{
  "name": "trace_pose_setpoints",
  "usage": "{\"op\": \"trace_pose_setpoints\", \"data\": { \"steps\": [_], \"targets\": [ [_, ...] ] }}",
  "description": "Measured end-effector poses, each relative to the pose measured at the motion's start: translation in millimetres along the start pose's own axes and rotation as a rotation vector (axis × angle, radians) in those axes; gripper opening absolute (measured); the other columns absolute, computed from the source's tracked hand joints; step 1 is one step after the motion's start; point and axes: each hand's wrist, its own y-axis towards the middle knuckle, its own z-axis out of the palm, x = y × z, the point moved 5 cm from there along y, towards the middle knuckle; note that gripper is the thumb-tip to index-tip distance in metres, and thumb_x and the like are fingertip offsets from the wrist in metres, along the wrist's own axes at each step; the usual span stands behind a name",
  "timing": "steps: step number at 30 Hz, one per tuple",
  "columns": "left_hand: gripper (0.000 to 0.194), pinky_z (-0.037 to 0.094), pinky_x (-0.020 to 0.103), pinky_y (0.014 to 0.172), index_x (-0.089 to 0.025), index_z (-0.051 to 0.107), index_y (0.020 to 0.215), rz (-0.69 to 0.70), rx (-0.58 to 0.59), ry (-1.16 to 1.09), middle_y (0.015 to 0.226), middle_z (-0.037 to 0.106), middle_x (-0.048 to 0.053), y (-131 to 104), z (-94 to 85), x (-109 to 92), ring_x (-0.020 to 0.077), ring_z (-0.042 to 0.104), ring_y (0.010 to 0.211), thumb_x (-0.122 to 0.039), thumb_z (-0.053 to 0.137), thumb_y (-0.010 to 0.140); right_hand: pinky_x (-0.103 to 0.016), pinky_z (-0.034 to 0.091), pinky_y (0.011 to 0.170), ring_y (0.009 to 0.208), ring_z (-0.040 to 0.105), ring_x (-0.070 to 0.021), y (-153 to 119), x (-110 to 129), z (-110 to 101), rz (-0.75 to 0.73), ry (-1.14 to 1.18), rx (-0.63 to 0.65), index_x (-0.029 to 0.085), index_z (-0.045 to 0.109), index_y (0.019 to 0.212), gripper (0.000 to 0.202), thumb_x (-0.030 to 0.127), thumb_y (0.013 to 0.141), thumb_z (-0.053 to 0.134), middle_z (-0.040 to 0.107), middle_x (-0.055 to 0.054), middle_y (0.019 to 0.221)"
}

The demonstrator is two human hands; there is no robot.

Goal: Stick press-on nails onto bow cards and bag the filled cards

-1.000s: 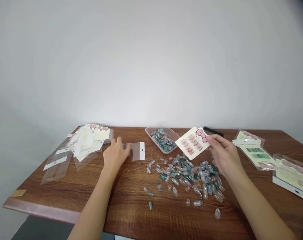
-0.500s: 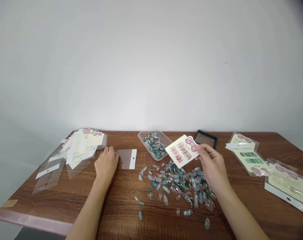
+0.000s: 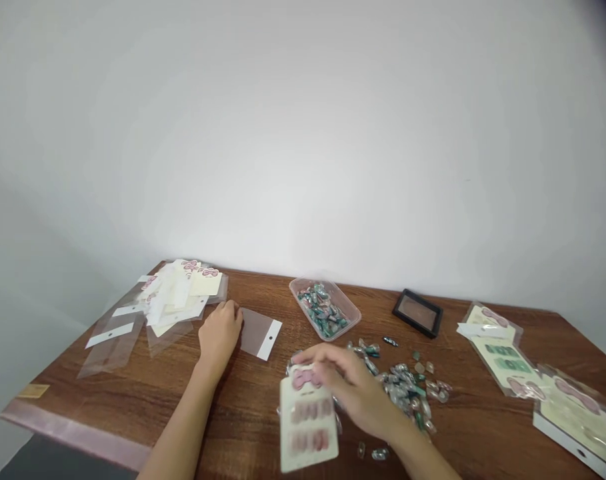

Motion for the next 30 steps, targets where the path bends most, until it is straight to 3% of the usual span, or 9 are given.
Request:
{"op": "trace_pose_setpoints", "data": {
  "steps": [2, 4, 7, 10, 13, 17, 21, 26, 30],
  "targets": [
    [0.034, 0.056, 0.044, 0.085, -0.017, 0.060, 0.123, -0.002, 0.013, -0.053, 0.122, 0.063, 0.010, 1.5, 0.6, 2.7, 0.0231, 0.065, 0.102, -0.034, 0.060, 0.094, -0.037, 0.053, 0.087, 0.107, 0.068, -0.0239, 15.9, 11.8, 33.8, 0.008, -0.156, 0.170, 0.022, 0.066, 0.088, 0.027, 0.039, 0.099, 0.048, 0.071, -0.007, 0.120],
    [0.035, 0.056, 0.045, 0.086, -0.017, 0.060, 0.124, -0.003, 0.023, -0.107, 0.123, 0.063, 0.010, 3.9, 2.0, 6.0, 0.0233, 0.065, 0.103, -0.034, 0.060, 0.094, -0.039, 0.043, 0.104, 0.124, 0.060, -0.0241, 35.4, 19.3, 64.8, -0.038, -0.273, 0.300, 0.020, 0.065, 0.084, 0.023, 0.029, 0.098, 0.048, 0.064, -0.007, 0.135],
    [0.036, 0.055, 0.045, 0.086, -0.017, 0.059, 0.125, 0.001, 0.037, -0.189, 0.124, 0.062, 0.011, 9.9, 5.6, 11.9, 0.0238, 0.064, 0.104, -0.034, 0.060, 0.094, -0.038, 0.039, 0.108, 0.132, 0.053, -0.0246, 67.0, 11.5, 102.4, -0.032, -0.342, 0.444, 0.019, 0.066, 0.085, 0.019, 0.022, 0.095, 0.050, 0.054, -0.009, 0.147],
    [0.036, 0.055, 0.046, 0.087, -0.017, 0.059, 0.125, 0.000, 0.067, -0.271, 0.125, 0.062, 0.011, 17.8, 10.4, 20.2, 0.0241, 0.064, 0.104, -0.034, 0.061, 0.093, -0.046, 0.028, 0.115, 0.130, 0.054, -0.0259, 91.9, -6.2, 124.8, -0.009, -0.398, 0.509, 0.018, 0.067, 0.082, 0.022, 0.019, 0.094, 0.048, 0.060, -0.010, 0.139],
    [0.037, 0.055, 0.046, 0.087, -0.017, 0.059, 0.126, -0.009, 0.114, -0.347, 0.126, 0.062, 0.011, 24.2, 14.3, 30.9, 0.0242, 0.064, 0.105, -0.034, 0.061, 0.093, -0.049, 0.025, 0.115, 0.131, 0.054, -0.0263, 103.4, -19.1, 132.9, 0.028, -0.435, 0.543, 0.019, 0.068, 0.085, 0.025, 0.019, 0.095, 0.046, 0.068, -0.009, 0.129],
    [0.037, 0.055, 0.046, 0.087, -0.017, 0.059, 0.126, -0.009, 0.187, -0.465, 0.126, 0.062, 0.011, 27.8, 17.0, 43.2, 0.0243, 0.064, 0.105, -0.034, 0.061, 0.093, -0.046, 0.027, 0.115, 0.138, 0.046, -0.0263, 104.2, -21.8, 131.3, 0.064, -0.450, 0.572, 0.019, 0.068, 0.085, 0.023, 0.023, 0.095, 0.048, 0.064, -0.008, 0.135],
    [0.037, 0.055, 0.046, 0.087, -0.017, 0.059, 0.126, -0.042, 0.264, -0.614, 0.126, 0.061, 0.011, 29.3, 20.6, 52.7, 0.0245, 0.064, 0.105, -0.034, 0.061, 0.093, -0.047, 0.029, 0.114, 0.132, 0.052, -0.0267, 102.1, -19.4, 127.8, 0.100, -0.451, 0.577, 0.020, 0.068, 0.087, 0.025, 0.024, 0.096, 0.046, 0.066, -0.007, 0.132],
    [0.037, 0.055, 0.046, 0.086, -0.017, 0.058, 0.126, -0.105, 0.371, -0.844, 0.126, 0.062, 0.011, 30.1, 24.1, 63.8, 0.0243, 0.064, 0.105, -0.034, 0.061, 0.093, -0.046, 0.030, 0.114, 0.141, 0.041, -0.0281, 102.2, -17.0, 127.2, 0.103, -0.443, 0.591, 0.019, 0.069, 0.085, 0.023, 0.025, 0.095, 0.049, 0.051, -0.007, 0.150],
    [0.037, 0.056, 0.045, 0.086, -0.017, 0.058, 0.126, -0.056, 0.479, -1.047, 0.125, 0.062, 0.011, 25.0, 14.4, 63.2, 0.0240, 0.064, 0.104, -0.035, 0.061, 0.093, -0.044, 0.038, 0.108, 0.134, 0.050, -0.0293, 101.2, -13.1, 124.1, 0.090, -0.419, 0.575, 0.019, 0.068, 0.082, 0.023, 0.027, 0.094, 0.051, 0.055, -0.008, 0.146]
  ]
}}
